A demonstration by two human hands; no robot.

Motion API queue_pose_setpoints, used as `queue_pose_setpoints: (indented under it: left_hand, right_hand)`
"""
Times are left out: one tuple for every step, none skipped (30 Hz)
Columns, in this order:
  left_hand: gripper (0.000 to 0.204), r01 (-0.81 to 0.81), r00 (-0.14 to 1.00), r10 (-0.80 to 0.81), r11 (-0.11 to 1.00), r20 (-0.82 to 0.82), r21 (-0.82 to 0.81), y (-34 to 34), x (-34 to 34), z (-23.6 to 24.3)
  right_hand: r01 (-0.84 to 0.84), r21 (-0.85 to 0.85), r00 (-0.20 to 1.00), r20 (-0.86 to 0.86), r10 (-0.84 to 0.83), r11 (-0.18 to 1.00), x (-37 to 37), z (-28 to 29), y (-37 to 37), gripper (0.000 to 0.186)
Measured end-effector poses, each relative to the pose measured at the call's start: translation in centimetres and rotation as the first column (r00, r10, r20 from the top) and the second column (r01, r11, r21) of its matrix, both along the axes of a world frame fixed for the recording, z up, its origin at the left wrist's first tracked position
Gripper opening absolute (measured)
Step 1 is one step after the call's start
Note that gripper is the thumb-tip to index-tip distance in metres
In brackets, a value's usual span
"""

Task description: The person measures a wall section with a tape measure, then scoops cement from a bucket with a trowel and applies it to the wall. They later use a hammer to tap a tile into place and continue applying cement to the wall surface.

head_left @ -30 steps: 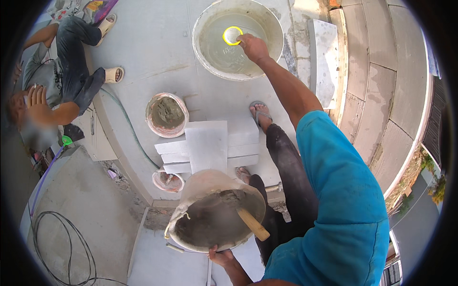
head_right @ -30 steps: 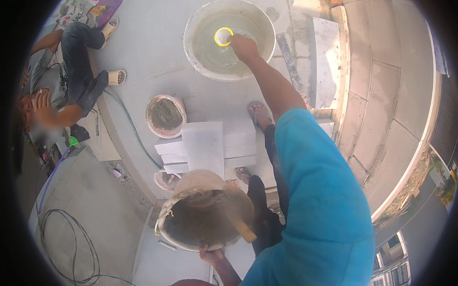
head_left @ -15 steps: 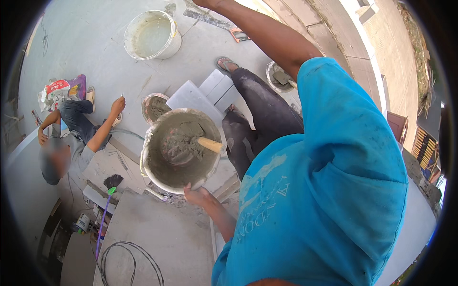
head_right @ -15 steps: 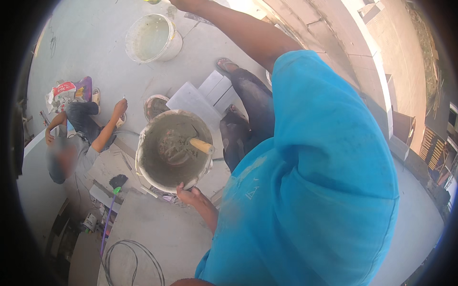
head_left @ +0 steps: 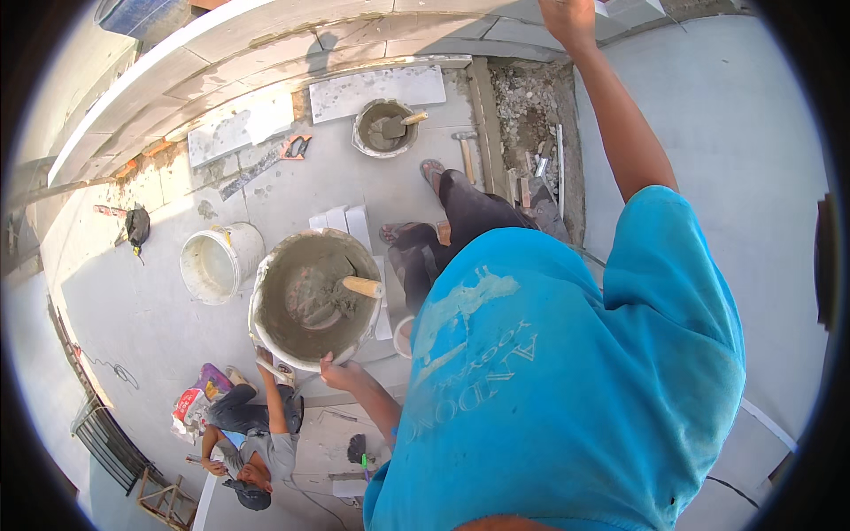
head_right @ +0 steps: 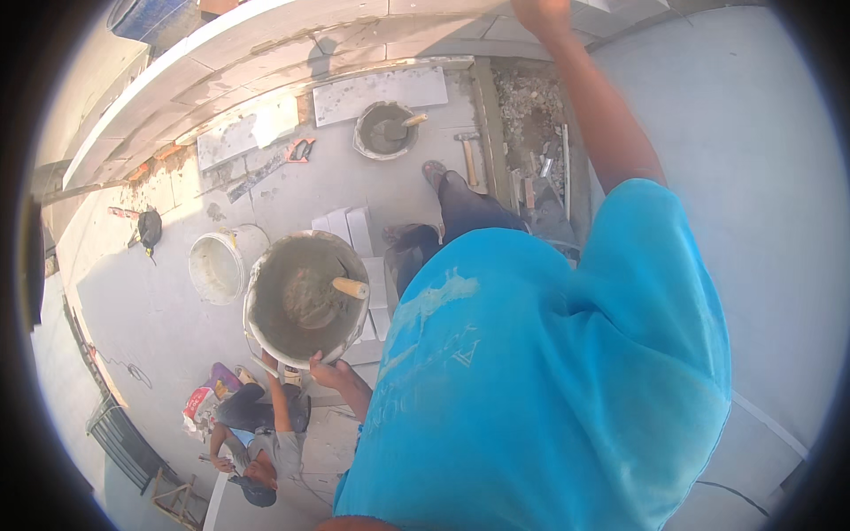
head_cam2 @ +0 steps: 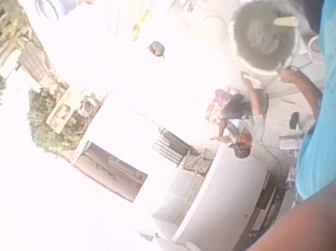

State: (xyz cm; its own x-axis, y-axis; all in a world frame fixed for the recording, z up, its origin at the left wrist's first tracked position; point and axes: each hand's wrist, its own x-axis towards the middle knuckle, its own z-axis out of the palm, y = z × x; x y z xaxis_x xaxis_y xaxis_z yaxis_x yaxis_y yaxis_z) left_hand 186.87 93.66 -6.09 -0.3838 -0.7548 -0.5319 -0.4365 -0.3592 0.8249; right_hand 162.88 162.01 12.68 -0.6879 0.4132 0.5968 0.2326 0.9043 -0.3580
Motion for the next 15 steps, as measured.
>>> queue_pose_setpoints:
  left_hand:
    - [0.041,0.078,0.997,-0.078,0.996,0.000,-0.035,-0.7,-0.5,0.4]
    - [0.041,0.232,0.968,-0.242,0.964,-0.069,-0.129,-5.0,2.6,0.4]
    - [0.041,0.225,0.973,-0.225,0.974,-0.054,-0.011,-4.5,1.3,2.6]
    - [0.042,0.203,0.979,-0.201,0.973,-0.032,0.108,-3.9,0.0,5.0]
    - [0.040,0.239,0.968,-0.232,0.969,-0.095,0.071,-1.4,-1.0,8.4]
    - [0.043,0.284,0.958,-0.277,0.953,-0.074,0.109,-2.1,-1.6,7.9]
    - [0.047,0.317,0.948,-0.314,0.938,-0.047,0.139,-3.4,-1.5,7.7]
    - [0.046,0.361,0.932,-0.351,0.921,-0.086,0.145,-3.2,-1.5,8.6]
    - [0.046,0.389,0.919,-0.371,0.909,-0.133,0.149,-1.9,-1.9,10.4]
    - [0.046,0.411,0.907,-0.387,0.900,-0.165,0.144,-1.7,-1.7,12.5]
    - [0.041,0.393,0.914,-0.370,0.909,-0.169,0.137,-1.4,-0.9,14.2]
    - [0.040,0.419,0.900,-0.383,0.891,-0.208,0.175,-1.0,-1.9,15.0]
    - [0.039,0.437,0.891,-0.387,0.874,-0.238,0.212,-0.5,-1.7,16.0]
    - [0.038,0.440,0.887,-0.371,0.862,-0.276,0.252,-0.3,-0.6,16.9]
    - [0.040,0.485,0.862,-0.413,0.841,-0.294,0.240,2.5,1.5,20.7]
  right_hand:
    - [0.078,0.031,0.997,0.006,-0.078,0.996,5.8,0.5,2.3,0.020]
    - [0.166,0.063,0.985,0.030,-0.168,0.984,13.3,1.6,2.7,0.017]
    - [0.225,0.010,0.974,0.027,-0.226,0.974,19.1,4.0,2.8,0.017]
    - [0.276,-0.047,0.961,0.025,-0.275,0.960,25.0,6.4,1.9,0.017]
    - [0.324,-0.062,0.945,-0.022,-0.326,0.944,30.4,7.8,1.3,0.018]
    - [0.357,-0.082,0.930,-0.064,-0.362,0.931,35.6,9.2,0.5,0.020]
    - [0.427,-0.050,0.902,-0.046,-0.429,0.903,40.6,10.9,-0.4,0.021]
    - [0.491,-0.026,0.870,-0.022,-0.492,0.871,45.4,12.7,-1.4,0.022]
    - [0.537,-0.065,0.841,-0.039,-0.540,0.841,48.9,14.9,-1.7,0.023]
    - [0.575,-0.113,0.812,-0.040,-0.582,0.810,52.6,16.5,-2.8,0.023]
    - [0.619,-0.137,0.781,0.009,-0.624,0.773,56.6,17.6,-3.7,0.022]
    - [0.659,-0.160,0.748,0.043,-0.662,0.735,58.9,18.4,-3.6,0.022]
    - [0.683,-0.137,0.730,0.115,-0.673,0.718,61.4,19.1,-2.1,0.021]
    - [0.691,-0.111,0.721,0.178,-0.670,0.714,63.6,19.6,-1.3,0.020]
    - [0.721,-0.087,0.681,0.272,-0.679,0.688,66.4,19.2,-0.7,0.020]
